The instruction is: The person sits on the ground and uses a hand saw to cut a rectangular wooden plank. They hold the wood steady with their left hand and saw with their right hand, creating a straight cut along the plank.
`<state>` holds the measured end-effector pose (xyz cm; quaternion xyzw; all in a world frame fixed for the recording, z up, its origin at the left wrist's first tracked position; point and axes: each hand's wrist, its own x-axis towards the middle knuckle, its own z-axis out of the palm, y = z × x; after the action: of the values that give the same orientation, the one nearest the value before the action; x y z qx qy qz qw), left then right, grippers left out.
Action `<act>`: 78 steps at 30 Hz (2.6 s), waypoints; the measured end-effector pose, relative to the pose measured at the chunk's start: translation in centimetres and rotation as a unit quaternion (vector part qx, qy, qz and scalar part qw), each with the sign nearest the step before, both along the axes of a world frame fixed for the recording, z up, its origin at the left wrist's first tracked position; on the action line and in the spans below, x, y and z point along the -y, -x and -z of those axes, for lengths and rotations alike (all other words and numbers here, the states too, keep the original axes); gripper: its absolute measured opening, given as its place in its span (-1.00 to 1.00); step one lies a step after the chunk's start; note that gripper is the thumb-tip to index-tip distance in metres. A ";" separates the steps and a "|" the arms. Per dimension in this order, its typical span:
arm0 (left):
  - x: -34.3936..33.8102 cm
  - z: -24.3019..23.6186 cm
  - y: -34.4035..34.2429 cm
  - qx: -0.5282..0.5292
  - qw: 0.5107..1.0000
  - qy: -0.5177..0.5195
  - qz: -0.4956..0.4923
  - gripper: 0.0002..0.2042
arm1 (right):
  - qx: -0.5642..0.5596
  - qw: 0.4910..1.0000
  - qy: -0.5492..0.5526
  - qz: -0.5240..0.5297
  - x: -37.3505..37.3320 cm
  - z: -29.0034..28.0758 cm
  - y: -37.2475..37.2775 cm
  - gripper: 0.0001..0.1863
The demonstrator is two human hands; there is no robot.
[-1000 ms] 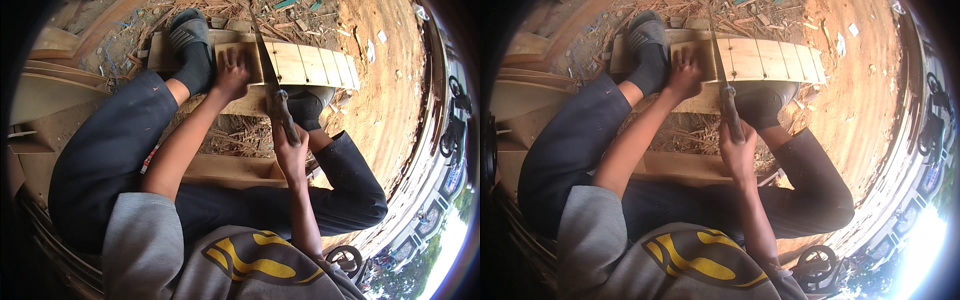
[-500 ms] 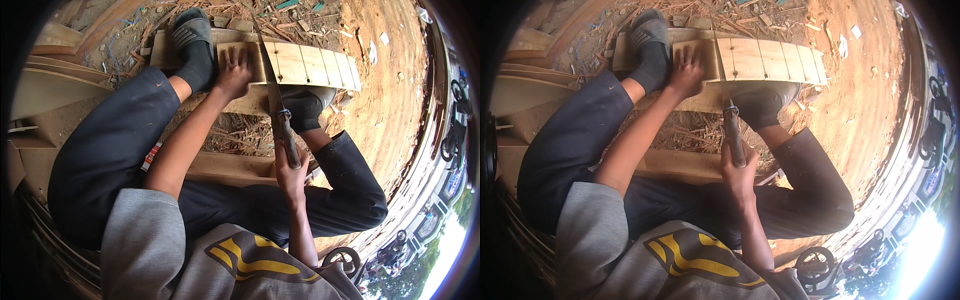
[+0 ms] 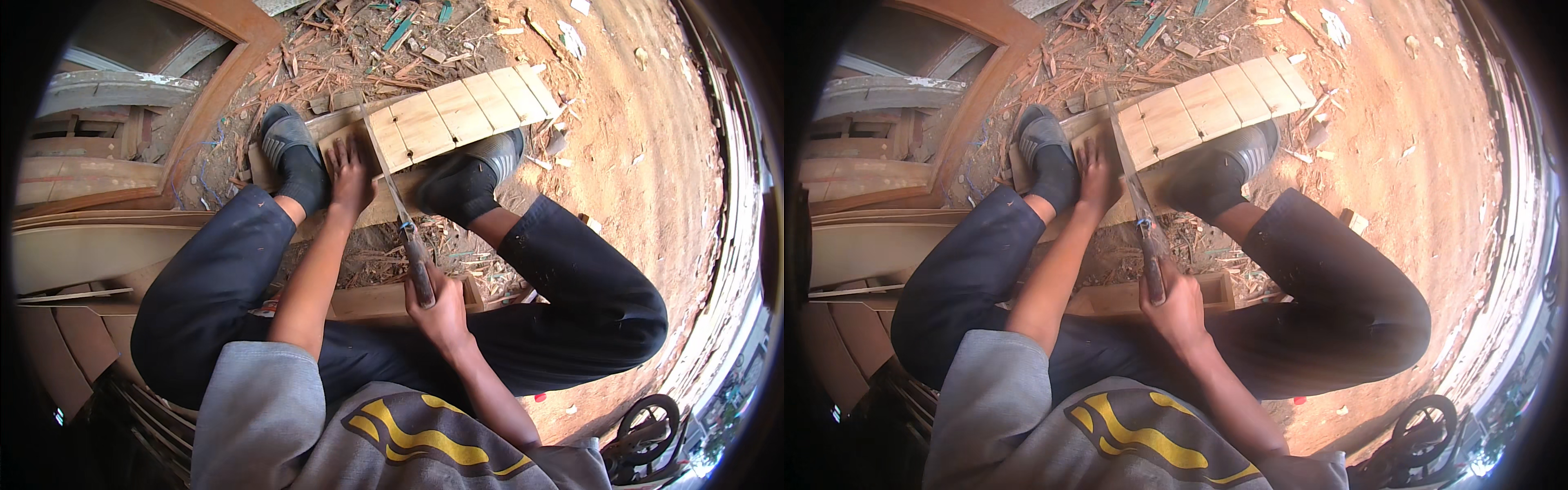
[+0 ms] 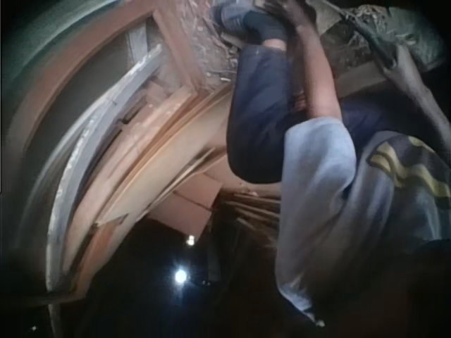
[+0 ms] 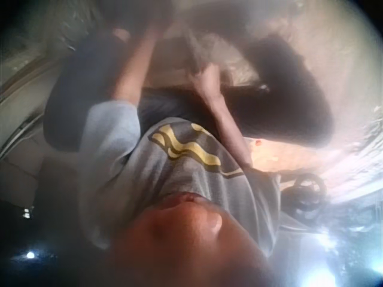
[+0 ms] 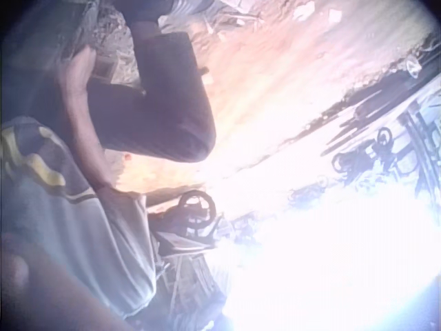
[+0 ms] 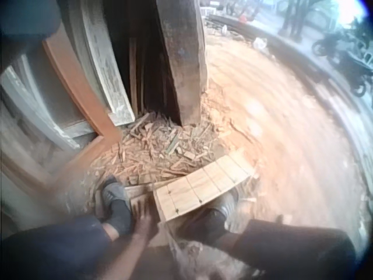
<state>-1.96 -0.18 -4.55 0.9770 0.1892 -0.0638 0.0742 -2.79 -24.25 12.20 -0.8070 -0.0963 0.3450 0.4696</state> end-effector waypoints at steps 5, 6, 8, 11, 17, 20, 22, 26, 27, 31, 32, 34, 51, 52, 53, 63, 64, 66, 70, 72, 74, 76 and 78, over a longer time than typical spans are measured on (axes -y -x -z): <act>0.5 -0.1 -0.6 0.020 1.000 -0.017 -0.014 -0.20 | 0.020 0.999 -0.020 0.024 -5.7 3.4 -4.5 -0.79; 0.8 -0.4 -0.8 0.036 0.999 -0.013 -0.019 -0.23 | 0.035 0.998 -0.028 0.034 -6.5 3.9 -4.7 -0.78; 0.8 -0.8 -1.1 0.024 0.999 -0.041 0.002 -0.23 | 0.013 0.999 -0.028 0.037 -6.4 3.6 -4.9 -0.78; 1.2 -0.3 -0.7 -0.012 0.996 -0.086 0.019 -0.20 | 0.015 0.999 -0.033 0.040 -4.6 3.7 -3.1 -0.80; 1.3 1.6 -0.1 0.044 0.995 -0.090 0.013 0.05 | 0.001 0.999 -0.033 0.009 -0.1 3.6 -0.1 -0.87; 1.8 2.0 -0.3 0.027 0.994 -0.104 -0.007 0.03 | 0.019 0.999 -0.037 0.010 -1.8 4.1 -1.2 -0.89; 1.5 1.7 -0.2 0.037 0.995 -0.090 -0.003 0.00 | 0.005 0.999 -0.045 0.016 -3.3 4.0 -2.2 -0.90; 0.8 0.4 -0.7 0.011 0.999 -0.038 -0.015 -0.07 | -0.003 0.998 -0.042 0.037 -4.4 3.1 -3.9 -0.85; 0.7 -0.3 -0.8 0.006 0.999 -0.037 -0.018 -0.10 | -0.049 0.995 -0.056 0.070 -4.5 3.7 -3.8 -0.82; 0.0 -1.9 -0.9 0.000 0.999 -0.038 -0.009 -0.24 | -0.088 0.991 -0.047 0.084 -4.4 1.1 -4.7 -0.79; 0.0 -1.9 -0.8 0.005 0.999 -0.036 -0.012 -0.27 | -0.093 0.991 -0.039 0.085 -4.5 0.2 -4.5 -0.78; 0.0 -1.7 -0.7 0.015 0.999 -0.037 -0.011 -0.32 | -0.084 0.994 -0.018 0.067 -4.1 0.1 -3.7 -0.77; 0.4 -0.7 0.1 0.075 0.997 -0.008 -0.031 -0.19 | -0.001 0.999 0.028 -0.015 -4.4 -1.3 -2.2 -0.75; 0.6 -0.6 0.2 0.061 0.998 -0.004 -0.031 -0.18 | 0.003 0.999 0.032 -0.016 -4.4 -1.2 -2.2 -0.75; 0.6 -0.6 0.1 0.052 0.998 -0.002 -0.029 -0.17 | 0.012 0.999 0.033 -0.015 -4.5 -1.0 -2.4 -0.75; 1.1 1.6 1.1 0.153 0.986 -0.042 -0.052 -0.15 | 0.041 0.998 0.007 -0.036 -3.3 2.0 -1.9 -0.79; 1.3 1.6 1.1 0.145 0.987 -0.040 -0.059 -0.15 | 0.041 0.999 -0.003 -0.031 -2.7 2.8 -1.6 -0.77; 1.7 1.0 0.2 0.137 0.988 -0.032 -0.064 -0.15 | 0.038 0.999 -0.012 -0.020 -3.9 3.1 -2.2 -0.76; 1.9 2.4 0.1 0.149 0.984 -0.072 -0.069 -0.20 | 0.021 0.999 -0.012 -0.028 -6.9 4.3 -4.0 -0.76; 1.6 2.1 0.5 0.141 0.985 -0.066 -0.073 -0.21 | 0.015 0.999 -0.017 -0.038 -6.2 4.7 -3.8 -0.77; 1.5 1.5 0.6 0.103 0.990 -0.062 -0.081 -0.22 | 0.019 0.999 -0.011 -0.046 -4.7 4.2 -3.2 -0.78; 1.8 0.7 0.3 0.033 0.994 -0.054 -0.087 -0.24 | 0.030 0.999 -0.011 -0.033 -3.3 4.5 -2.9 -0.78; 1.9 1.2 0.3 0.104 0.991 -0.050 -0.074 -0.26 | 0.031 0.999 -0.013 -0.029 -3.2 4.8 -3.3 -0.78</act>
<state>-2.27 -2.08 -5.73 0.9640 0.2556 0.0535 0.0491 0.49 -21.05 7.37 -0.8081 -0.1387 0.3319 0.4665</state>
